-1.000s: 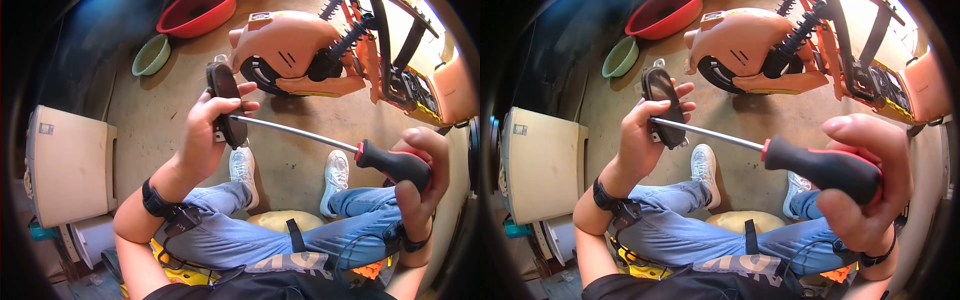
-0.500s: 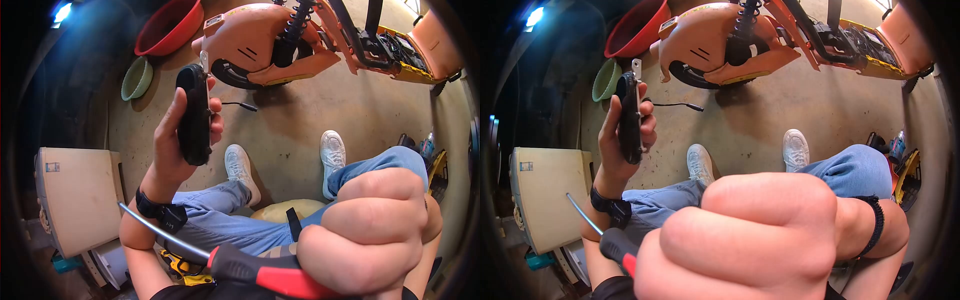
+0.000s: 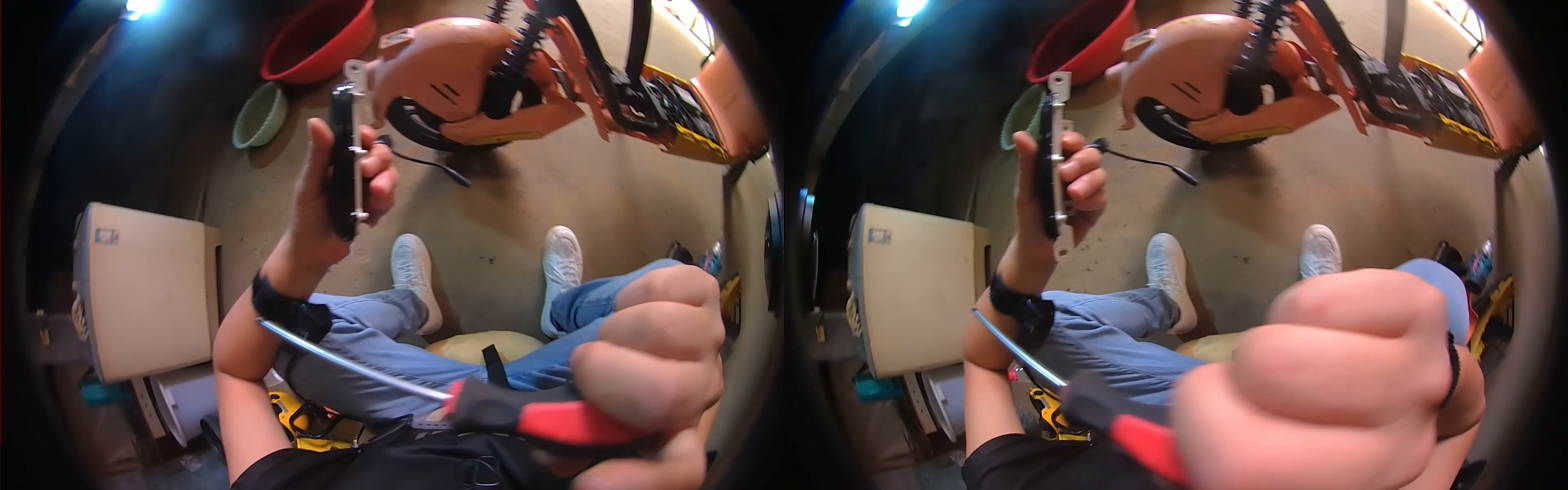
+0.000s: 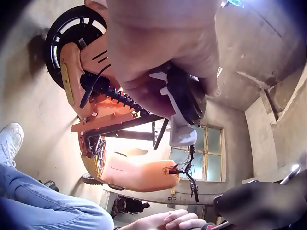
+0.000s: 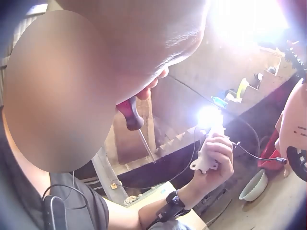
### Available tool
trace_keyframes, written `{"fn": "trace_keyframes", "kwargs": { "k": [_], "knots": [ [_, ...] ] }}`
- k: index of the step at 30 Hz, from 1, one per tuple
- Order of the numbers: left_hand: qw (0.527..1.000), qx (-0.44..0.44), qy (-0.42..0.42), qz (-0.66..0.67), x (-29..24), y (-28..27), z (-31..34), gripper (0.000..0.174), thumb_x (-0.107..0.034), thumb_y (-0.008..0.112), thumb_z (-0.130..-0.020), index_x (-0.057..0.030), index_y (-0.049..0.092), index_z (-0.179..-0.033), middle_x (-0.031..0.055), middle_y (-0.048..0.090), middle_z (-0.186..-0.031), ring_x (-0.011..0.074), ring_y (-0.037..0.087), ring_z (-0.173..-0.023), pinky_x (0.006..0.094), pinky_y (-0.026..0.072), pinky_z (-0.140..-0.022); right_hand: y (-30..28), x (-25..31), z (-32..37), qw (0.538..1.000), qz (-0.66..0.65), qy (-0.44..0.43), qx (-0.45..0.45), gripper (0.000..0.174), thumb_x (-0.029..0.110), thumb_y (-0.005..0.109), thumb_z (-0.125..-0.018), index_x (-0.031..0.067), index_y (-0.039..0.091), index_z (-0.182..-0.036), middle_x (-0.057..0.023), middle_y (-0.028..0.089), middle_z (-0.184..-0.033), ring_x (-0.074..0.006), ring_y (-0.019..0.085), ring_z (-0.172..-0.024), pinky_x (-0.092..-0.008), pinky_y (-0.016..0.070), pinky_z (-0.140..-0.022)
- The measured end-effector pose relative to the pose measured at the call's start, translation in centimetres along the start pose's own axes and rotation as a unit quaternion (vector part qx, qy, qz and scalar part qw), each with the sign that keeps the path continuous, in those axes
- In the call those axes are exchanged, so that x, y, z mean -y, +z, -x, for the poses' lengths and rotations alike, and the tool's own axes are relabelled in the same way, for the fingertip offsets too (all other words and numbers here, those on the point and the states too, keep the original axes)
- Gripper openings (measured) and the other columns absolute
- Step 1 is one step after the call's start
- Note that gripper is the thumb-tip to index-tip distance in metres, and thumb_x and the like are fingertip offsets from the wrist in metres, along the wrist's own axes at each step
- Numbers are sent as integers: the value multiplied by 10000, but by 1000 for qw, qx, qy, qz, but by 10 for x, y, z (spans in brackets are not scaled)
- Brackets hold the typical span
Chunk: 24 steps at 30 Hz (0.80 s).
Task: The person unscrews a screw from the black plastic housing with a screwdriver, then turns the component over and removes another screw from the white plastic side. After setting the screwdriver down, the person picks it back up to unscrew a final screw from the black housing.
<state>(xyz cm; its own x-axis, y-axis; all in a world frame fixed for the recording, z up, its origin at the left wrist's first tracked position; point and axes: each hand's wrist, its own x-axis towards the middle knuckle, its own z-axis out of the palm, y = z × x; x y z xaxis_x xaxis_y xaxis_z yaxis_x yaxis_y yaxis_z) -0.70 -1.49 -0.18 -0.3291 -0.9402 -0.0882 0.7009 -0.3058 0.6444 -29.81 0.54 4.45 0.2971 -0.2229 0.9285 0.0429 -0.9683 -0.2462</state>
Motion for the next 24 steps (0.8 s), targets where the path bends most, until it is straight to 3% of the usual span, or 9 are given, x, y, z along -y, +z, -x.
{"fn": "trace_keyframes", "kwargs": {
  "k": [2,6,8,10,11,14,16,20,24],
  "knots": [
    [1000,24,7,-3,-4,-3,2,573,-671,429,-951,-147,582,-1126,0,544,-835,139,590,-766,257,412,-518,4,2,1,997,4,-13,-81,288,303,651,-880,175,508,-1095,-20,526,-747,-134,410,-541,-324,325,-521],
    [997,79,18,16,-10,-4,7,585,-691,441,-930,-147,575,-1100,-1,553,-812,129,575,-711,249,402,-487,-41,12,2,995,35,71,55,481,495,640,-891,213,409,-1205,-58,502,-802,-164,400,-592,-341,307,-553],
    [994,103,25,9,-13,-4,7,587,-691,438,-931,-143,570,-1095,-1,553,-810,128,573,-709,249,403,-481,-53,15,-4,992,38,106,64,412,354,671,-882,169,465,-1187,-70,513,-843,-182,450,-655,-338,369,-609],
    [991,127,30,5,-14,-3,10,589,-691,434,-932,-138,566,-1089,-1,552,-808,126,571,-708,249,403,-476,-62,-4,3,996,19,57,61,540,336,698,-876,117,391,-1261,-72,469,-810,-161,359,-646,-373,298,-578],
    [990,138,32,8,-14,-1,11,591,-691,431,-934,-136,564,-1088,1,554,-809,126,569,-707,250,406,-476,-54,-5,9,997,28,74,-23,516,327,704,-875,87,412,-1227,-104,471,-819,-160,360,-664,-362,298,-592],
    [988,149,43,19,-14,5,18,596,-690,422,-938,-131,564,-1090,6,556,-813,129,561,-698,250,401,-486,-71,-20,0,987,121,107,3,380,153,634,-886,70,486,-1226,-159,548,-928,-189,496,-755,-348,450,-697],
    [989,139,53,8,-14,9,21,597,-687,424,-942,-126,564,-1089,6,553,-808,135,556,-692,259,395,-498,-54,-17,-10,939,202,277,19,302,72,601,-872,51,542,-1167,-117,580,-954,-161,551,-806,-276,481,-744],
    [993,102,56,15,-16,14,23,567,-663,459,-952,-115,546,-1070,13,524,-779,146,558,-698,284,407,-541,-16,-58,-5,924,142,300,190,215,122,661,-826,44,576,-1006,-93,562,-727,-141,566,-640,-294,461,-615],
    [995,49,82,7,-14,17,25,417,-471,587,-971,-95,555,-1148,14,569,-861,135,586,-787,271,464,-684,22,-87,25,799,177,427,384,286,266,700,-798,53,616,-969,-130,629,-708,-303,636,-718,-416,483,-695]
  ]
}}
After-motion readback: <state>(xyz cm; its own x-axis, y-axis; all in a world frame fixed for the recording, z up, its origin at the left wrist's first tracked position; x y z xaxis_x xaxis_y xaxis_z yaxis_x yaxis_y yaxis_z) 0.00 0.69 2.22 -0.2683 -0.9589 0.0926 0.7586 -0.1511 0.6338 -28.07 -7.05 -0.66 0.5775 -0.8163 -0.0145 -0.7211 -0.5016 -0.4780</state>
